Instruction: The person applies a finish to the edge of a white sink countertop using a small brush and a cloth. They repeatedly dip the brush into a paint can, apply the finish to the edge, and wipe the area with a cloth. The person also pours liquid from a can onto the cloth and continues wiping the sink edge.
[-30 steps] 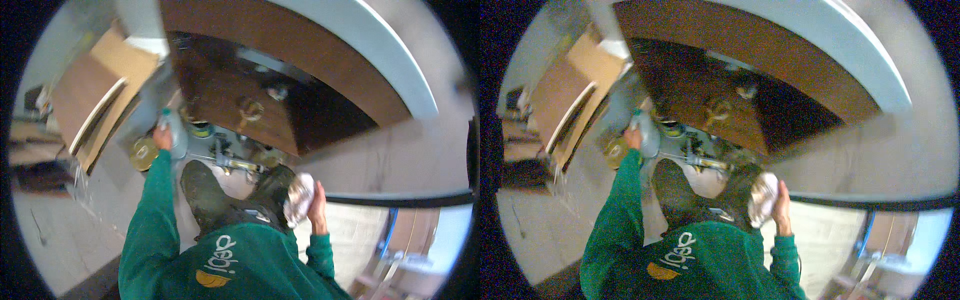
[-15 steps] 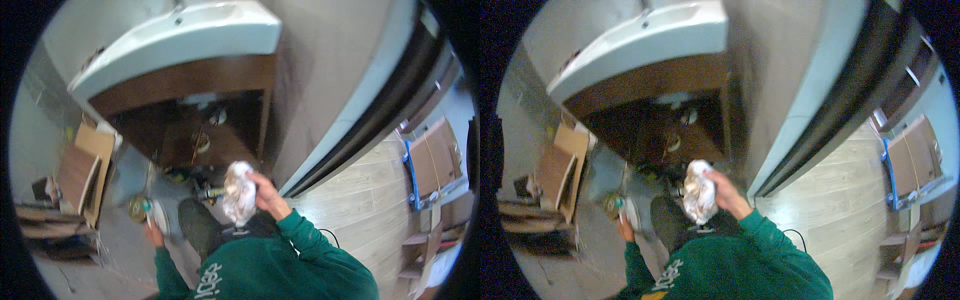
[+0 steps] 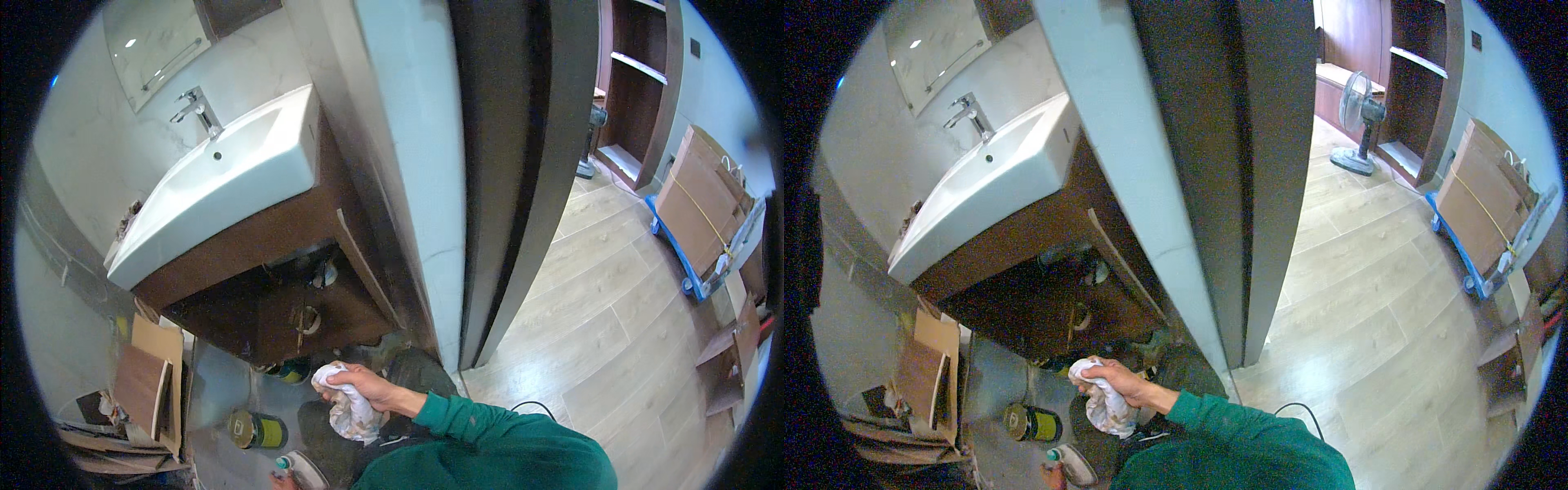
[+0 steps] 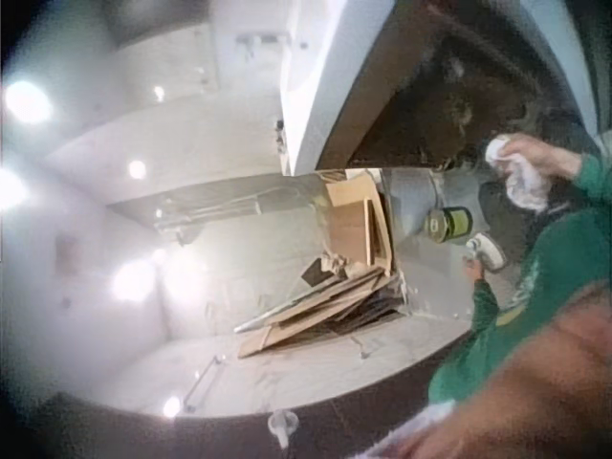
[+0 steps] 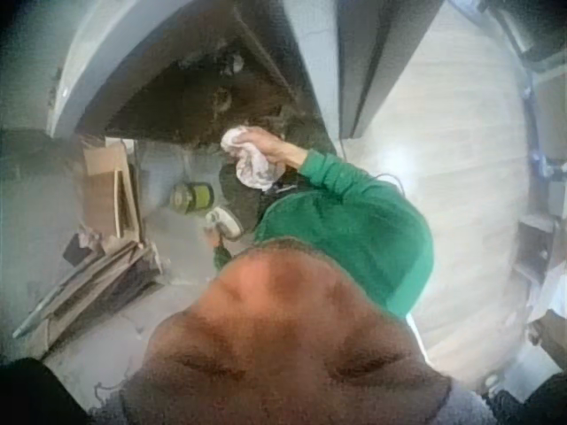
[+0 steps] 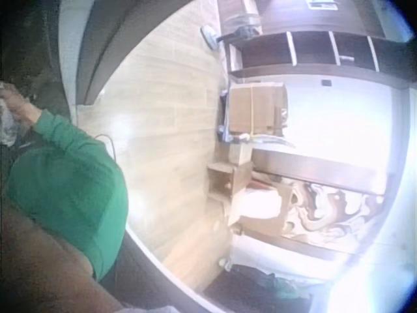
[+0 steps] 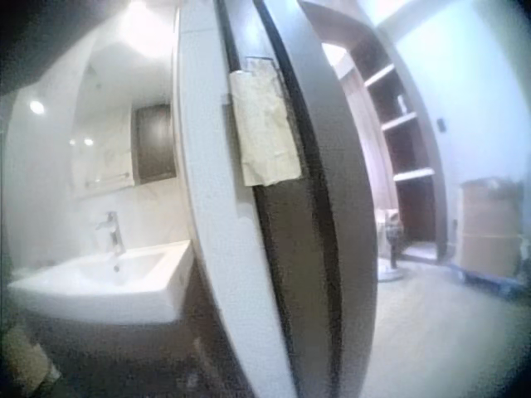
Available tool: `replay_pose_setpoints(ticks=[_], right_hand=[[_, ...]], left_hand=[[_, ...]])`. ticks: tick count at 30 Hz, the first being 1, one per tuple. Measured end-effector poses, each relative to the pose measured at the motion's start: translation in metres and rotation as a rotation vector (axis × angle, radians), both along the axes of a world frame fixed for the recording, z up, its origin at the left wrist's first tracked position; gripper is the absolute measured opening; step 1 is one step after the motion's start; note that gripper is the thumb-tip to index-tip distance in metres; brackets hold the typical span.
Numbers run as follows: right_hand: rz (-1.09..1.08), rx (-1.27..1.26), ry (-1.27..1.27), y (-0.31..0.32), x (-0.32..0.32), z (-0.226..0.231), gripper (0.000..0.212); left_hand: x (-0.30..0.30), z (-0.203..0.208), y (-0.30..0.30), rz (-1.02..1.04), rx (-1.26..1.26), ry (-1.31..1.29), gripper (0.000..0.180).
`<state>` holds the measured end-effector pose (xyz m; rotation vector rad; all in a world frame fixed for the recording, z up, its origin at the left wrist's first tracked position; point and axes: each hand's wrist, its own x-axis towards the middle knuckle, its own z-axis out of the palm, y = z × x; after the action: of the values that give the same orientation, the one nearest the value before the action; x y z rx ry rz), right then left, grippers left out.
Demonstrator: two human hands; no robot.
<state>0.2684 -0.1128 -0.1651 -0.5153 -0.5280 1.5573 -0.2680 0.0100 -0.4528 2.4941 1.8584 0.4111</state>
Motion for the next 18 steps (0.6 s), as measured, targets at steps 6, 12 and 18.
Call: replay_pose_setpoints(ticks=[6,12,18], right_hand=[[0.031,-0.102,0.204,-0.01,0.016,-0.006,0.038],[0.018,-0.081,0.194,-0.023,0.03,-0.02,0.041],[0.043,-0.149,0.17,-0.016,0.021,-0.03,0.04]], left_hand=[[0.036,0.054,0.061,-0.231,-0.49,0.192,0.06],[0.048,0.089,0.063,-0.23,-0.506,0.353,0.051],[0.04,0.062,0.055,0.23,-0.509,-0.066,0.052]])
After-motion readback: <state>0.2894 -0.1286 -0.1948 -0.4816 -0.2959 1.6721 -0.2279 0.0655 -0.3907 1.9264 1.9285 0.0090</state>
